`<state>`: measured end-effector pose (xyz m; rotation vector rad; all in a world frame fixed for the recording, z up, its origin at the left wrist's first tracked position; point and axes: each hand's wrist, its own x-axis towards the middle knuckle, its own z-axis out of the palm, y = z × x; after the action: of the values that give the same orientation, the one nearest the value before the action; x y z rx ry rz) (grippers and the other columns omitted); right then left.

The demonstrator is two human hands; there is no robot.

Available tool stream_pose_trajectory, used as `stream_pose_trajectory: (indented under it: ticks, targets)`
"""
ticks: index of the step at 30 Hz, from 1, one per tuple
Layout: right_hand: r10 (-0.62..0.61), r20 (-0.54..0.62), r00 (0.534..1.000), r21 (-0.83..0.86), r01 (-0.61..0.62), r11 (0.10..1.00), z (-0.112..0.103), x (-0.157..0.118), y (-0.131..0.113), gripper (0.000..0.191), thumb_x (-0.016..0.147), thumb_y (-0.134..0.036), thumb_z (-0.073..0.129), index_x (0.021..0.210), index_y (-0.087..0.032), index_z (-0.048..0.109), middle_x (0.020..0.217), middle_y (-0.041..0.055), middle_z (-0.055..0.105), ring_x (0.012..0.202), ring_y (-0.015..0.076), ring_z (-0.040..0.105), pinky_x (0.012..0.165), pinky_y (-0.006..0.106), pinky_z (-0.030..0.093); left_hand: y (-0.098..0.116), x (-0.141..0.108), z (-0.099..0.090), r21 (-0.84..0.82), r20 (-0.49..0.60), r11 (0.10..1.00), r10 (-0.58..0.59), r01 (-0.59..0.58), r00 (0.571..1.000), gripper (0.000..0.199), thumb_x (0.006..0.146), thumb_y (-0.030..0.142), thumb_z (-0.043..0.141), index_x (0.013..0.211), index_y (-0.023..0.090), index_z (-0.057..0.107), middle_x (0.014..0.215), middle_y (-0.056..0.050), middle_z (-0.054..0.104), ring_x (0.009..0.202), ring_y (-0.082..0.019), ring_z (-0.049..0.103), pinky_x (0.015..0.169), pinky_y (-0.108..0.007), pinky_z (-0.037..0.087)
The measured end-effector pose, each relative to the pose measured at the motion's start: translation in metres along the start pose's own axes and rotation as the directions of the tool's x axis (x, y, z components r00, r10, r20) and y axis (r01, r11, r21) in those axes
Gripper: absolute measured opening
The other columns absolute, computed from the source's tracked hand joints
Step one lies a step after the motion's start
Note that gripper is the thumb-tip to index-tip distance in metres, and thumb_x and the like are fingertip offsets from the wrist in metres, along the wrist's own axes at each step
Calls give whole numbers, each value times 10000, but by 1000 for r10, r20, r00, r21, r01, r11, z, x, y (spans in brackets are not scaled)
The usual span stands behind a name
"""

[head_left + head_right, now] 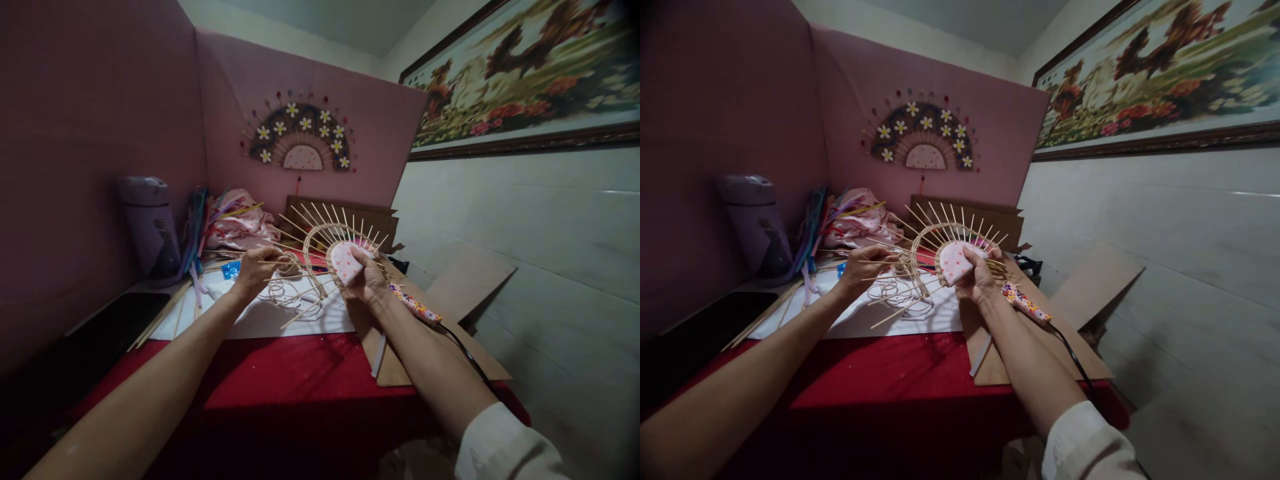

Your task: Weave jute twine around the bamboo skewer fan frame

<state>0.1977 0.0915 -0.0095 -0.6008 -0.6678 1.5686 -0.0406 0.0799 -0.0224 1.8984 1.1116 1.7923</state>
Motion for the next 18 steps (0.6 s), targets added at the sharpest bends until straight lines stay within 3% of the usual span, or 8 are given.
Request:
stream_pose_trajectory:
  ticks: [7,12,15,18]
  targets:
    - [-11,-25,1000,25,11,1000,0,1,1,130,788,-141,561,905,-127,616,729,53,718,595,161,664,527,272,571,12,1,-7,184,-121,982,71,-48,990,157,677,317,649,674,163,676,598,-13,632,555,-127,529,545,-244,381]
    - [19,-65,998,-6,-20,1000,-5,5,0,92,784,-162,582,861,-121,614,666,43,704,524,144,640,469,241,547,18,0,-13,457,-269,889,107,29,957,170,724,334,623,642,187,648,567,-4,610,539,-132,509,538,-250,341]
    - [15,-72,997,-18,-16,1000,-8,8,-1,69,780,-167,591,835,-129,609,633,25,693,509,131,625,454,227,535,17,-1,-14,491,-286,871,134,25,949,134,731,306,611,671,190,638,586,-9,611,556,-141,522,550,-248,351]
    - [38,-61,997,-33,-41,999,-10,10,-1,57,768,-187,608,799,-141,598,596,18,679,536,148,634,425,224,511,15,0,-14,474,-261,879,196,-51,945,101,752,234,558,730,182,642,641,-22,633,591,-148,546,570,-250,367]
